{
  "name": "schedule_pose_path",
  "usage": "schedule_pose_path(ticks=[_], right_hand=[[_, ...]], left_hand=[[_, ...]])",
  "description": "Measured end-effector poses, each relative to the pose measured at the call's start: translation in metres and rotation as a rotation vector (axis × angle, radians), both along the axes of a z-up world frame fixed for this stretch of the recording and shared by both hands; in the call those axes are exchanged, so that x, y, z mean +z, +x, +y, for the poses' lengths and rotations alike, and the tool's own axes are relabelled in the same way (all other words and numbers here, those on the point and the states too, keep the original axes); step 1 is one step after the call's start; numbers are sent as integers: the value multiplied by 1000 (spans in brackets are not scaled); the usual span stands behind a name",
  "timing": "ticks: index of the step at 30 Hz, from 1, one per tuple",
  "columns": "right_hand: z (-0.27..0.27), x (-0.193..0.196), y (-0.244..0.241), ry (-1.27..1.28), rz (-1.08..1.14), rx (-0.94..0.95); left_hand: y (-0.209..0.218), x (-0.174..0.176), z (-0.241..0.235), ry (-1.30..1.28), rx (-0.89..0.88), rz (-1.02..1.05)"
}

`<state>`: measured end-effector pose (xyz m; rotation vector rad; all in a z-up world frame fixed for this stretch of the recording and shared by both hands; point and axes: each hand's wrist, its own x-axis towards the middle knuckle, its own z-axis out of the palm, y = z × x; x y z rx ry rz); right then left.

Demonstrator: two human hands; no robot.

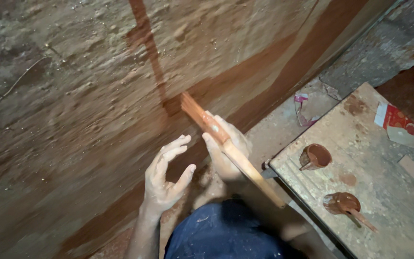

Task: The person uses a wide brush to apply reddish-brown paint to a rough wall surface. They repeatedly dip the brush into a small container on the floor to reload paint and continue brushing the wall in vertical strokes.

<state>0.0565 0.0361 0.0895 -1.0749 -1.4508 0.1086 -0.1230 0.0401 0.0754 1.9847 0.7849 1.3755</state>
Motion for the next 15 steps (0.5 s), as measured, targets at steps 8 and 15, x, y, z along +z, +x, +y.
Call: schedule_pose_path(ticks=[8, 15], right_hand=[[14, -5, 17, -8, -41, -250], [20, -10, 22, 1, 50, -317]], left_hand=[[2, 0, 0, 8, -5, -5], [2, -1, -1, -2, -11, -14]])
